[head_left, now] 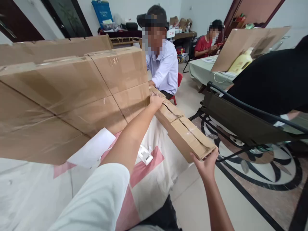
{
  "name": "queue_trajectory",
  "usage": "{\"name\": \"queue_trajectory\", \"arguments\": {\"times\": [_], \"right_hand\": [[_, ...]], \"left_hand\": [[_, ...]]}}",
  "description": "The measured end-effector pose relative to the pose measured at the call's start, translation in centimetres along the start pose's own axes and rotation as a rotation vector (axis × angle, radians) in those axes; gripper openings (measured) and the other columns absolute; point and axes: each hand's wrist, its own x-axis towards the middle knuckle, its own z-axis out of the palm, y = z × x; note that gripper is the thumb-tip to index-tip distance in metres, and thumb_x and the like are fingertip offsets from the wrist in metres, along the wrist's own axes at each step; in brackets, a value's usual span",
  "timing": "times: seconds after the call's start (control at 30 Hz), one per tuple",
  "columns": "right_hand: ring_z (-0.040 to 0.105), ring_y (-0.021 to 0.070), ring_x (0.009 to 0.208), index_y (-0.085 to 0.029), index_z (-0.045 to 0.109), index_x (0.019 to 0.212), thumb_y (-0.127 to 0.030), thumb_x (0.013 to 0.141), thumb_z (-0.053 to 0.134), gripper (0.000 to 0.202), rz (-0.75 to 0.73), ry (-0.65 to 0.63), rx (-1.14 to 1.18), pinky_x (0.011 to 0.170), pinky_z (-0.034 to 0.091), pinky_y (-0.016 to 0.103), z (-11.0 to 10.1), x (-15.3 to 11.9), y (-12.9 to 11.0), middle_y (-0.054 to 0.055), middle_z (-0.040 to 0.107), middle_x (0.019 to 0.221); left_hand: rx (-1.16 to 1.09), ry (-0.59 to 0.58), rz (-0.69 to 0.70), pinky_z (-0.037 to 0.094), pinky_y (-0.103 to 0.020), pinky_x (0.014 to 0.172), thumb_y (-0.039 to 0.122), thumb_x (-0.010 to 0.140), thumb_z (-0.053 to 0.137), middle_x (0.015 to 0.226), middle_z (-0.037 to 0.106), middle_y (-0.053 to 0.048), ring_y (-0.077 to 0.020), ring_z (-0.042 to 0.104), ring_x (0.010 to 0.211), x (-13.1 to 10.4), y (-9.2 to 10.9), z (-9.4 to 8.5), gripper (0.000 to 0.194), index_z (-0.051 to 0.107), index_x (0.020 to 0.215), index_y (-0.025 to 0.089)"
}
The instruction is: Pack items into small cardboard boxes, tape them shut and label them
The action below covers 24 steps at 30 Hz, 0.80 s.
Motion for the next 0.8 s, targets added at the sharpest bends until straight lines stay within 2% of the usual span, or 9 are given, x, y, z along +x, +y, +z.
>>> {"name": "queue_trajectory", "arguments": {"times": [0.1,0.2,0.27,0.33,0.43,0.53,0.67,0.73,0.8], "right_hand": [[0.042,0.0413,0.135,-0.013,0.032,0.148,-0.069,0.063,0.084,0.114,-0.004,-0.001,-0.005,0.105,0.048,0.063,0.5,0.4,-0.2,0.023,0.038,0.141],[0.053,0.0369,0.121,-0.013,0.031,0.151,-0.068,0.058,0.088,0.122,0.019,-0.009,-0.003,0.095,0.055,0.056,0.1,0.5,-0.3,0.024,0.038,0.141],[0.060,0.0267,0.098,-0.015,0.029,0.155,-0.065,0.055,0.090,0.128,0.048,0.022,-0.032,0.085,0.058,0.050,-0.8,0.2,-0.4,0.024,0.037,0.143],[0.053,0.0134,0.074,-0.019,0.027,0.158,-0.060,0.060,0.089,0.123,0.056,0.134,-0.054,0.073,0.056,0.042,-1.9,-0.6,-0.8,0.022,0.038,0.143],[0.039,0.0055,0.059,-0.024,0.037,0.154,-0.051,0.075,0.082,0.095,-0.025,0.345,0.053,0.062,0.046,0.032,-2.6,-2.4,-2.8,0.011,0.048,0.129],[0.043,0.0085,0.061,-0.019,0.051,0.134,-0.045,0.080,0.081,0.067,-0.115,0.348,0.197,0.061,0.042,0.028,-0.4,-4.0,-6.6,0.002,0.051,0.100],[0.051,0.0132,0.067,-0.018,0.061,0.106,-0.039,0.085,0.076,0.033,-0.347,0.111,0.212,0.063,0.045,0.030,6.6,-5.8,-14.3,0.001,0.053,0.087],[0.054,0.0151,0.068,-0.020,0.062,0.097,-0.033,0.091,0.070,0.017,-0.557,-0.070,0.185,0.065,0.046,0.031,11.0,-6.9,-19.2,0.001,0.056,0.083],[0.058,0.0175,0.070,-0.022,0.062,0.095,-0.025,0.094,0.065,0.004,-0.789,-0.286,0.190,0.066,0.048,0.033,15.5,-8.4,-24.4,0.002,0.060,0.081]], "left_hand": [[-0.036,0.102,0.104,0.015,-0.055,0.130,0.029,0.104,0.036,0.153,0.056,-0.019,-0.0295,0.045,0.149,-3.3,1.3,-0.8,0.048,0.060,0.142,0.013],[-0.078,0.181,0.215,0.020,-0.049,0.132,0.031,0.105,0.028,0.156,0.054,-0.016,-0.0249,0.044,0.151,-9.4,1.7,-1.9,0.053,0.058,0.145,0.012],[-0.102,0.222,0.259,0.025,-0.047,0.131,0.033,0.106,0.028,0.153,0.058,-0.012,-0.0219,0.051,0.146,-14.6,0.8,-3.0,0.052,0.060,0.143,0.018],[-0.115,0.254,0.280,0.031,-0.046,0.130,0.034,0.106,0.032,0.146,0.065,-0.007,-0.0205,0.058,0.140,-20.0,-1.5,-4.8,0.046,0.067,0.136,0.027],[-0.090,0.317,0.335,0.049,-0.051,0.115,0.034,0.100,0.049,0.126,0.076,-0.001,-0.0232,0.069,0.124,-28.0,-7.4,-8.9,0.030,0.074,0.117,0.039],[0.112,0.431,0.247,0.057,-0.053,0.092,0.034,0.091,0.062,0.104,0.080,-0.001,-0.0269,0.075,0.103,-35.4,-15.1,-14.4,0.017,0.075,0.100,0.040],[0.258,0.803,-0.036,0.053,-0.051,0.079,0.034,0.084,0.066,0.083,0.076,-0.001,-0.0281,0.071,0.084,-44.8,-24.9,-21.3,0.003,0.066,0.081,0.035],[0.286,0.962,-0.172,0.050,-0.054,0.083,0.034,0.088,0.060,0.083,0.074,-0.004,-0.0291,0.067,0.082,-48.7,-29.1,-23.5,0.003,0.062,0.086,0.032],[0.269,1.072,-0.342,0.048,-0.055,0.088,0.033,0.092,0.052,0.086,0.072,-0.008,-0.0298,0.065,0.084,-51.6,-32.6,-24.6,0.009,0.060,0.094,0.029]]}}
